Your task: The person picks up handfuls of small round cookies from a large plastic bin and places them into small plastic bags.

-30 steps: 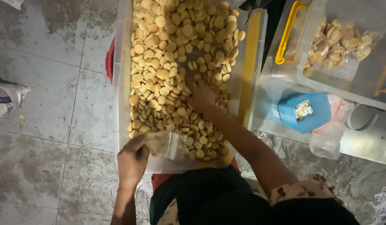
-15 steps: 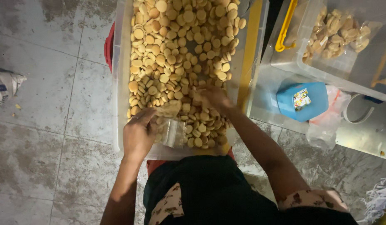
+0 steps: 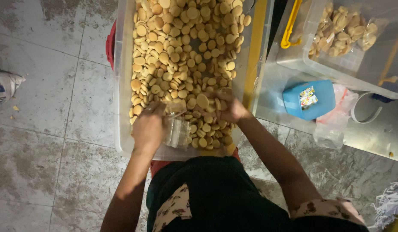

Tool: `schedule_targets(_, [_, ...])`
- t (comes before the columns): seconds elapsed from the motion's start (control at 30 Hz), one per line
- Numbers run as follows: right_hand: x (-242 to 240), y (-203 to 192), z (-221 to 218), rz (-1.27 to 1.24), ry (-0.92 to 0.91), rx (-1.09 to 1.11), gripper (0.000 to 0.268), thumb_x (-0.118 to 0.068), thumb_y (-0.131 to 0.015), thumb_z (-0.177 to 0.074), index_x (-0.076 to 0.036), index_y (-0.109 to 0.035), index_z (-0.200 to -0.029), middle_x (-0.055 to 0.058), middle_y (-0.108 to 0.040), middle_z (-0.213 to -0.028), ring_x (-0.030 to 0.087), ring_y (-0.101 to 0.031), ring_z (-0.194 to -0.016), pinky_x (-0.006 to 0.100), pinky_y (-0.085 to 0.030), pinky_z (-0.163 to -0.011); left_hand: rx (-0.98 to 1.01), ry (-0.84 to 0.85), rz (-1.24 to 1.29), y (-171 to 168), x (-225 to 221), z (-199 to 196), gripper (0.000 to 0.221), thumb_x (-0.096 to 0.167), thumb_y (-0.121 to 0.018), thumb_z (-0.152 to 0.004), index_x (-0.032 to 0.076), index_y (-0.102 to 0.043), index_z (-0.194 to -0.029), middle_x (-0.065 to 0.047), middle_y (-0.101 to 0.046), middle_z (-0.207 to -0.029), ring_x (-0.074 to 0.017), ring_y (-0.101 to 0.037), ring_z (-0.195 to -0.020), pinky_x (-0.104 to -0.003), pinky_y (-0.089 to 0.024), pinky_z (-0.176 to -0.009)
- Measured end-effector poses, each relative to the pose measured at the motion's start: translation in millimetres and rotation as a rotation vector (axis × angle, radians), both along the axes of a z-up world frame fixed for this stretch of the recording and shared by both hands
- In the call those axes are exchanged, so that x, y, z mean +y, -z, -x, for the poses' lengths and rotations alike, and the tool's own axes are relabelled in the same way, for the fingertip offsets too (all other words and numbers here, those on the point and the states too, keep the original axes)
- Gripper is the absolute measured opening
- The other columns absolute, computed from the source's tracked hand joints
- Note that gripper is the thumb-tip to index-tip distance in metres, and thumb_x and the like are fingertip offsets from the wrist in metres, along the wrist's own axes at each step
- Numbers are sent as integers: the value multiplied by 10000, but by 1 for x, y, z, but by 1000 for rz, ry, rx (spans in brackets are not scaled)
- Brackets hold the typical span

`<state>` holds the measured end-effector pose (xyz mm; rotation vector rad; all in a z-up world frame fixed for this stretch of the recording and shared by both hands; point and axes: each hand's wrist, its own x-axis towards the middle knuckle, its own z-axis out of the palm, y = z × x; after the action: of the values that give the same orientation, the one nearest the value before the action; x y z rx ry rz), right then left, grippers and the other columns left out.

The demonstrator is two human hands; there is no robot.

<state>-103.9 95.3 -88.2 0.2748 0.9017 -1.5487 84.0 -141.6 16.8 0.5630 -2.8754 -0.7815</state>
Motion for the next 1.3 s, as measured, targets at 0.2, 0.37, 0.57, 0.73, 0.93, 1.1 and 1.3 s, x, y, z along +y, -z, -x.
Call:
schedule_targets(0.2, [-1,-41,-11,349,-84,-221,521,-388,-537,-1123,37,-579,-1421,205,-611,-1354,342,-630,-1240,542,-478,-1168,-338,151,70,21,28,25,203,49,-522,-1068,-28,-697,-1135,-193,-726,-932,-226,-692,-602,-341,-526,-438])
schedule_targets(0.37, [-11,-96,-29,-109,-377,333,552,-378,-543,-977,-76,-558,-1439,93,-663,-1323,264,-665,-1193,424,-535,-1073,-258,154,-221,34,53,34,303,-85,-456,-1007,-57,-621,-1259,-251,-674,-1146,-246,-712,-641,-309,-560,-479])
schedule_targets(0.57, [-16,-114,-38,-99,-69,55,494,-352,-550,-1043,-30,-525,-1417,109,-619,-1377,276,-588,-1296,442,-498,-1115,-47,189,-283,33,59,36,530,-91,-618,-746,-60,-622,-1275,-248,-597,-1363,-360,-723,-898,-329,-635,-649])
schedule_targets(0.73, [-8,-106,-33,-318,-527,576,452,-421,-408,-1066,-140,-612,-1355,70,-693,-1286,200,-682,-1148,365,-554,-1018,-307,107,-563,21,57,40,384,30,-655,-917,5,-607,-1296,-172,-628,-1317,-275,-738,-833,-319,-587,-636])
schedule_targets(0.93, [-37,-62,40,-788,-628,1076,395,-373,-507,-1046,-79,-720,-1205,174,-767,-1024,271,-713,-810,448,-639,-750,21,79,-474,15,40,10,299,-10,-660,-892,-24,-698,-1188,-225,-655,-1340,-216,-763,-743,-273,-644,-644])
schedule_targets(1.1, [-120,24,38,-702,-874,1677,518,-515,-532,-953,-152,-615,-1312,158,-641,-1187,312,-604,-1020,528,-551,-848,-18,9,-368,14,15,-9,457,61,-743,-793,23,-715,-1247,-174,-677,-1348,-278,-750,-885,-348,-611,-802])
schedule_targets(1.3, [-152,91,-17,-496,-1150,1981,752,-686,-562,-841,-239,-490,-1441,140,-490,-1382,361,-474,-1273,624,-444,-965,-195,-139,-588,-7,0,-13,509,49,-688,-795,38,-674,-1304,-167,-674,-1344,-253,-758,-783,-339,-600,-759])
